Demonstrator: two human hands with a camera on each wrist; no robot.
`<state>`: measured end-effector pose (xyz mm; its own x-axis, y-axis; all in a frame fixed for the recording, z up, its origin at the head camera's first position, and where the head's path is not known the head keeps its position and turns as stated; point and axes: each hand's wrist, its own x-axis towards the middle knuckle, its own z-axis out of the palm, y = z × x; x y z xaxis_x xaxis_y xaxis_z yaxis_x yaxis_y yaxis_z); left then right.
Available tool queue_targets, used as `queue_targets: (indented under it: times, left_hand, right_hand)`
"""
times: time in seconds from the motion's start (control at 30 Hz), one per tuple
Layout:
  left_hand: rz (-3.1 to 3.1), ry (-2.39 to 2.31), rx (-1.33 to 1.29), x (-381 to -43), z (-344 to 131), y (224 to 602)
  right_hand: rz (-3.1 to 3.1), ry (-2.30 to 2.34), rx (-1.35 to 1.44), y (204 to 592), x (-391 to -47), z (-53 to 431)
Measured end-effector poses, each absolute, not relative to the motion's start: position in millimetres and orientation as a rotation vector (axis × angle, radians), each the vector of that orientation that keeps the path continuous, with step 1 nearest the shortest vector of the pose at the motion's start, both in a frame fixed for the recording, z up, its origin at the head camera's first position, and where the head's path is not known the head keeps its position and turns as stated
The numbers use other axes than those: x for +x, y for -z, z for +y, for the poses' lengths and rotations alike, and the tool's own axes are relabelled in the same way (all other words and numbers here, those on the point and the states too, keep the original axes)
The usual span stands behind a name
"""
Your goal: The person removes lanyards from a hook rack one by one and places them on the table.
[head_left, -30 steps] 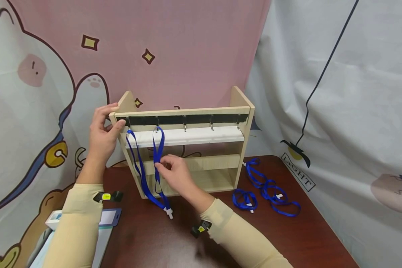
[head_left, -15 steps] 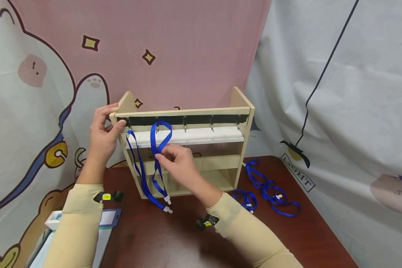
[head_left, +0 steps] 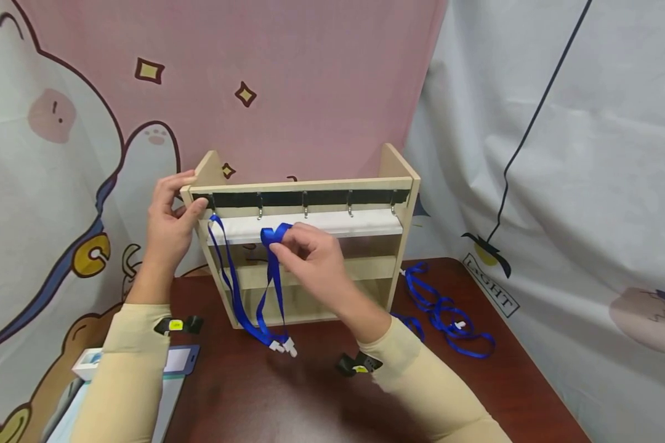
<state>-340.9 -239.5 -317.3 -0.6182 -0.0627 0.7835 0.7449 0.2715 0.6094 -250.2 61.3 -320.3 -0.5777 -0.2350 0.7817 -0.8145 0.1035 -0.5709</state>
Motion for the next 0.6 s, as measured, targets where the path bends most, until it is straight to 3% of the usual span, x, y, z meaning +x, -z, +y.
queue_targets:
  times: [0.6]
  left_hand:
    - [-1.828, 1.416, -0.607, -323.7, -228.0, 307.7]
  right_hand:
    - [-1.938, -1.414, 0.958, 327.7, -246.2, 138.3]
